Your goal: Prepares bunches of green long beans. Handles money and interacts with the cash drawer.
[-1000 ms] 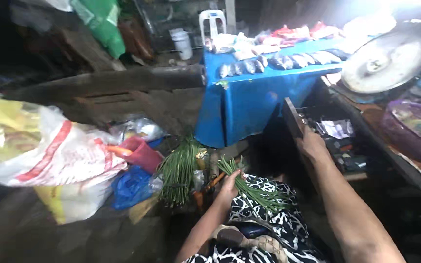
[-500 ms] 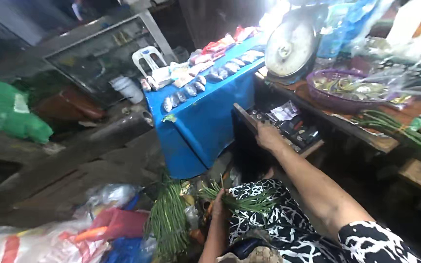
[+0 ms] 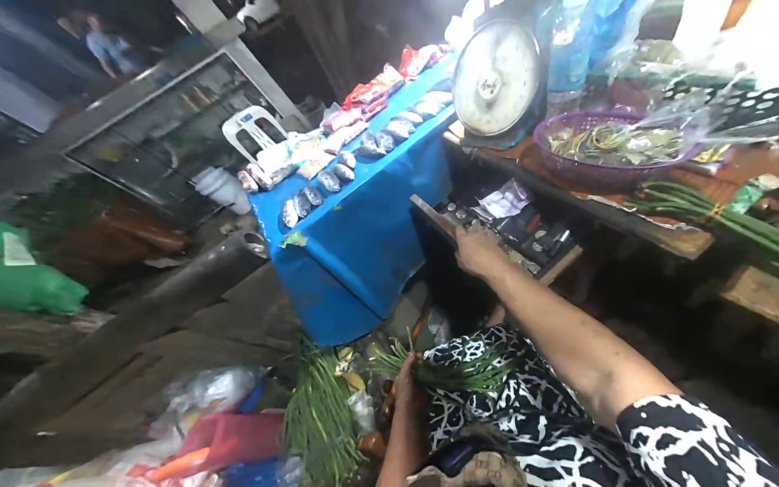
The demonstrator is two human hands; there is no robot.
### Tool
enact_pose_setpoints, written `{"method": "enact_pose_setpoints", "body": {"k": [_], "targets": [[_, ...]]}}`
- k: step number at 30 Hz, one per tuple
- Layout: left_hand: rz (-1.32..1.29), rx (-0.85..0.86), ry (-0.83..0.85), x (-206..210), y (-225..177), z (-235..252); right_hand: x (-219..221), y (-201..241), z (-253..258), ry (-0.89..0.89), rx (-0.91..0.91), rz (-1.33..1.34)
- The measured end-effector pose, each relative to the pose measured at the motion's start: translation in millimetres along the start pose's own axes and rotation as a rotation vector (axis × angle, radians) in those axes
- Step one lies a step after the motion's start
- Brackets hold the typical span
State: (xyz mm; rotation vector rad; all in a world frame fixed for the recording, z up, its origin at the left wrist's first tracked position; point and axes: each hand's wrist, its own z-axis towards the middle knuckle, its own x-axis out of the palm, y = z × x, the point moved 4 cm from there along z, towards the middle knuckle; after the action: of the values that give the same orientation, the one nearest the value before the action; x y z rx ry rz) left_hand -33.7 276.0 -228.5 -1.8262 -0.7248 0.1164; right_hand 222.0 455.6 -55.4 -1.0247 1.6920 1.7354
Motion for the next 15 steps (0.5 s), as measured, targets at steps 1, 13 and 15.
{"method": "enact_pose_setpoints", "body": {"k": [1,13,15], "targets": [[0.008,0.004,0.001,0.0,-0.6,-0.9,1.0,-0.2,0.5,-0.006,-0.005,-0.002],[-0.027,0.015,-0.011,-4.8,3.6,2.6,-1.3,3.5,0.3,0.073,-0.059,-0.073],[-0.027,0.008,-0.004,-5.0,3.7,2.9,-2.0,4.4,-0.6,0.103,-0.067,-0.081]]}}
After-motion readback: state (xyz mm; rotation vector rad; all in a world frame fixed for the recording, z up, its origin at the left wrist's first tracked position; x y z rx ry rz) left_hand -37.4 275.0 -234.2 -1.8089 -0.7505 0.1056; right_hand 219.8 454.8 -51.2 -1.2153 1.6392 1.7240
